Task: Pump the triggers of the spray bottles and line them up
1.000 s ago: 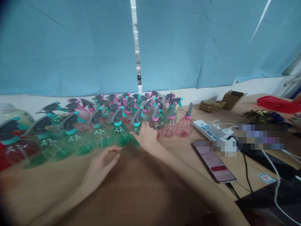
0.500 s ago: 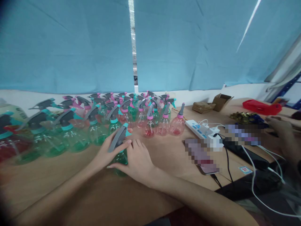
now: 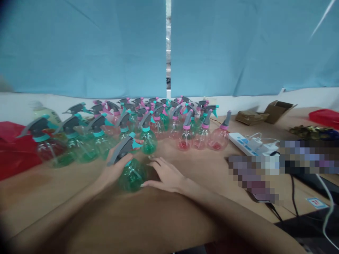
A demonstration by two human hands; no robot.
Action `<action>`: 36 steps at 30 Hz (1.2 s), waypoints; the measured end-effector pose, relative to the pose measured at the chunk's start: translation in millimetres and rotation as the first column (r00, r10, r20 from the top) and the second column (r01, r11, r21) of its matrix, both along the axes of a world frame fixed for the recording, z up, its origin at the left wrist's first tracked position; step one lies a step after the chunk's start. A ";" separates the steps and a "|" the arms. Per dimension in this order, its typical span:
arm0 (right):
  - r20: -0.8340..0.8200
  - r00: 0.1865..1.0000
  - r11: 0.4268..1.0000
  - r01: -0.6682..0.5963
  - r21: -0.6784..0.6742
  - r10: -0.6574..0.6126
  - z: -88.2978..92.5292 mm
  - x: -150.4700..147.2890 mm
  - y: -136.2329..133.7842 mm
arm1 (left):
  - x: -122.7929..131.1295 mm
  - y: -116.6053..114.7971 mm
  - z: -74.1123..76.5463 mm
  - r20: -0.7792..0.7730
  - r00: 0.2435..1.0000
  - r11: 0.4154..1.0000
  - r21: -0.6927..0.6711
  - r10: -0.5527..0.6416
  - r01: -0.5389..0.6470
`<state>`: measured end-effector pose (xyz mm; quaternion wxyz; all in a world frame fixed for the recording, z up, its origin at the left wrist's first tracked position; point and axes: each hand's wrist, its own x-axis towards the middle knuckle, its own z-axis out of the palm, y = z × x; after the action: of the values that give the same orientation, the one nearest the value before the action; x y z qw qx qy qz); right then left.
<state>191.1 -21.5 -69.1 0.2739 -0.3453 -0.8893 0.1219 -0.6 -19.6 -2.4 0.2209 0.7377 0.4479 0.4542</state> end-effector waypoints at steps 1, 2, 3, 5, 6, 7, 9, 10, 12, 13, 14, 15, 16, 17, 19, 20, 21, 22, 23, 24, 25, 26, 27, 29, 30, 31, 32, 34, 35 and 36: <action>0.019 1.000 1.000 -0.008 -0.022 0.008 -4.8 3.3 3.6 | -2.5 1.0 -0.3 0.003 1.000 1.000 -0.016 -0.008 0.008; 0.030 0.999 0.999 -0.010 -0.038 0.011 -9.0 6.1 6.5 | -4.2 1.7 -0.6 0.006 1.000 0.999 -0.033 -0.025 0.025; 0.036 0.999 0.999 -0.009 -0.045 0.010 -12.5 8.3 8.6 | -5.4 2.2 -1.1 0.008 0.999 0.998 -0.044 -0.039 0.039; 0.037 0.999 0.998 -0.005 -0.057 0.007 -17.0 11.1 11.0 | -6.3 2.6 -1.7 0.004 0.999 0.997 -0.051 -0.052 0.052; 0.037 0.999 0.998 0.001 -0.061 0.001 -18.2 11.8 11.6 | -6.2 2.6 -1.7 -0.002 0.998 0.997 -0.054 -0.057 0.057; 0.038 0.999 0.998 0.006 -0.062 -0.004 -19.0 12.2 11.8 | -5.9 2.6 -1.4 -0.007 0.998 0.997 -0.056 -0.061 0.060; 0.043 0.999 0.998 0.010 -0.059 -0.008 -19.6 12.4 12.0 | -5.2 2.6 0.0 -0.012 0.998 0.996 -0.065 -0.061 0.061; 0.044 0.999 0.998 0.007 -0.056 -0.005 -19.7 12.3 12.0 | -4.8 2.7 0.9 -0.013 0.998 0.995 -0.071 -0.065 0.063; 0.044 0.999 0.999 -0.002 -0.050 0.004 -19.8 12.1 12.0 | -4.5 3.2 2.3 -0.012 0.998 0.995 -0.072 -0.069 0.068; 0.040 0.999 0.999 -0.003 -0.047 0.005 -19.9 12.1 12.0 | -4.6 3.7 2.7 -0.009 0.997 0.995 -0.072 -0.073 0.072; 0.036 0.999 0.999 -0.003 -0.047 0.005 -20.1 12.1 12.0 | -4.8 4.2 2.7 -0.005 0.997 0.994 -0.074 -0.078 0.078; 0.033 0.999 0.999 -0.002 -0.049 0.004 -20.2 12.3 12.1 | -5.1 4.7 2.5 0.000 0.996 0.994 -0.076 -0.084 0.084; 0.033 0.999 0.999 -0.002 -0.052 0.003 -20.4 12.6 12.1 | -5.5 5.1 2.1 0.005 0.996 0.993 -0.078 -0.086 0.086; 0.036 0.999 0.998 -0.002 -0.057 0.004 -20.5 12.9 12.2 | -6.0 5.6 1.6 0.008 0.997 0.993 -0.080 -0.082 0.083; 0.047 0.999 0.997 -0.006 -0.073 0.009 -20.7 13.5 12.5 | -6.6 6.1 0.8 0.005 0.998 0.994 -0.086 -0.070 0.070; 0.053 0.999 0.997 -0.007 -0.081 0.011 -20.7 13.7 12.6 | -6.8 6.3 0.5 0.001 0.998 0.994 -0.087 -0.061 0.061; 0.058 0.998 0.996 -0.006 -0.088 0.012 -20.7 13.9 12.6 | -6.8 6.3 0.4 -0.003 0.999 0.995 -0.091 -0.053 0.052; 0.061 0.998 0.995 -0.005 -0.095 0.011 -20.7 14.1 12.6 | -6.5 6.2 0.4 -0.005 0.999 0.994 -0.095 -0.047 0.046; 0.062 0.998 0.995 -0.004 -0.100 0.010 -20.7 14.2 12.5 | -6.2 6.0 0.7 -0.009 0.999 0.994 -0.098 -0.045 0.044; 0.062 0.998 0.995 -0.004 -0.102 0.011 -20.7 14.3 12.3 | -5.6 5.6 1.1 -0.011 0.999 0.994 -0.100 -0.045 0.044; 0.060 0.998 0.995 -0.005 -0.102 0.011 -20.8 14.4 12.1 | -5.0 5.2 1.6 -0.009 0.999 0.994 -0.103 -0.050 0.049; 0.058 0.998 0.995 -0.006 -0.101 0.012 -20.9 14.6 11.9 | -4.4 4.7 2.3 -0.001 0.998 0.993 -0.105 -0.061 0.060; 0.057 0.998 0.995 -0.009 -0.100 0.015 -21.1 14.8 11.8 | -3.9 4.3 3.0 0.012 0.997 0.992 -0.103 -0.075 0.076; 0.061 0.998 0.995 -0.012 -0.097 0.018 -21.7 15.4 11.9 | -3.2 3.6 4.2 0.027 0.995 0.991 -0.094 -0.098 0.100; 0.064 0.998 0.995 -0.016 -0.095 0.023 -22.2 15.7 12.3 | -3.2 3.5 4.5 0.024 0.995 0.991 -0.088 -0.102 0.104; 0.066 0.997 0.996 -0.022 -0.091 0.029 -22.7 16.1 12.7 | -3.3 3.4 4.7 0.014 0.995 0.992 -0.083 -0.099 0.099; 0.066 0.997 0.996 -0.029 -0.085 0.035 -23.4 16.4 13.3 | -3.4 3.5 4.7 0.001 0.996 0.992 -0.081 -0.092 0.092; 0.066 0.997 0.997 -0.037 -0.074 0.042 -24.9 17.0 14.4 | -3.3 3.7 4.0 -0.015 0.997 0.993 -0.090 -0.075 0.073; 0.067 0.997 0.997 -0.038 -0.072 0.043 -25.5 17.2 14.8 | -3.0 3.8 3.5 -0.015 0.997 0.993 -0.097 -0.071 0.069; 0.068 0.997 0.997 -0.035 -0.074 0.040 -26.0 17.4 14.9 | -2.5 4.0 2.9 -0.010 0.997 0.992 -0.105 -0.072 0.070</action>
<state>208.5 -6.6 -95.1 0.2278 -0.3421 -0.8997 0.1471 -3.1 -15.6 0.5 0.2720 0.7438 0.4461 0.4170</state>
